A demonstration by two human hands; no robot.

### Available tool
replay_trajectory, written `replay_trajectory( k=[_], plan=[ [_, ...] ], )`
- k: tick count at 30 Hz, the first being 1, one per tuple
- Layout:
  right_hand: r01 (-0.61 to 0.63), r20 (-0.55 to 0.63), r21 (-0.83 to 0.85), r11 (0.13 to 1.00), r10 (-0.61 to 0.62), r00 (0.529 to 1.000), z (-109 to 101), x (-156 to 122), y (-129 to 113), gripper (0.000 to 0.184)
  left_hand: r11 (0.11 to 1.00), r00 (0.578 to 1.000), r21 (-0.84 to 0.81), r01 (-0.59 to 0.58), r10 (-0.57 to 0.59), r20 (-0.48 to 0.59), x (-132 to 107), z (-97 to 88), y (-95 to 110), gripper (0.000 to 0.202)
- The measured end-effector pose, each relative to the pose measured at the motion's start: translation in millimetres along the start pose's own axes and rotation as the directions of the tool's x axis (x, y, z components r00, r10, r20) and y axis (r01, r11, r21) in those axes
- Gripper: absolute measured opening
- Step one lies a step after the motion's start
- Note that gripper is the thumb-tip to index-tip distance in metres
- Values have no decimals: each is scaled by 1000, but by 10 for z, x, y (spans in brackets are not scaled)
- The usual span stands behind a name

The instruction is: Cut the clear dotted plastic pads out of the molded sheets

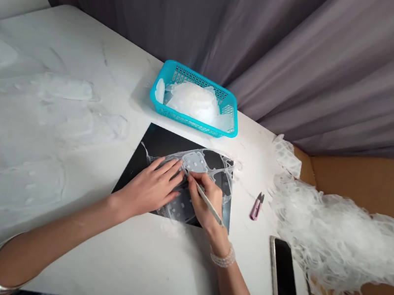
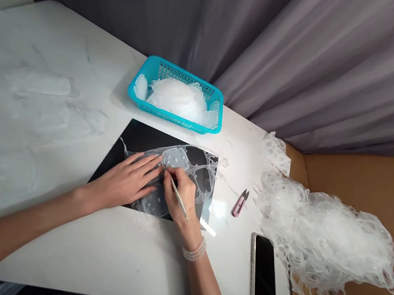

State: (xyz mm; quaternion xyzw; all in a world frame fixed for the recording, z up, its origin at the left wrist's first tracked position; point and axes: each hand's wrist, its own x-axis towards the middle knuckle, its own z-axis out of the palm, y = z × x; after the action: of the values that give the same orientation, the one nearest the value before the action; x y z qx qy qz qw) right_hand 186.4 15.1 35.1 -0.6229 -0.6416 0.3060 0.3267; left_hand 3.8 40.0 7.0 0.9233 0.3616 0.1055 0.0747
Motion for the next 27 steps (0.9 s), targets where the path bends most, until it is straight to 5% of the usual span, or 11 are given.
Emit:
replay_trajectory(
  k=[9, 18, 22, 27],
  plan=[
    [171, 62, -234, 957, -161, 985, 105, 108, 55, 16, 993, 999, 114, 3, 2, -43, -10, 13, 19, 45],
    [378, 178, -493, 784, -334, 926, 68, -6, 42, 21, 993, 998, 115, 8, -1, -59, -27, 33, 7, 48],
    [488, 236, -531, 692, -433, 870, 116, 110, 143, 25, 995, 999, 102, -3, 9, -53, -31, 55, -10, 45],
    [496, 221, -528, 689, -452, 864, 168, 214, 306, 35, 995, 998, 99, -13, 19, -54, -47, 96, -25, 47]
  ],
)
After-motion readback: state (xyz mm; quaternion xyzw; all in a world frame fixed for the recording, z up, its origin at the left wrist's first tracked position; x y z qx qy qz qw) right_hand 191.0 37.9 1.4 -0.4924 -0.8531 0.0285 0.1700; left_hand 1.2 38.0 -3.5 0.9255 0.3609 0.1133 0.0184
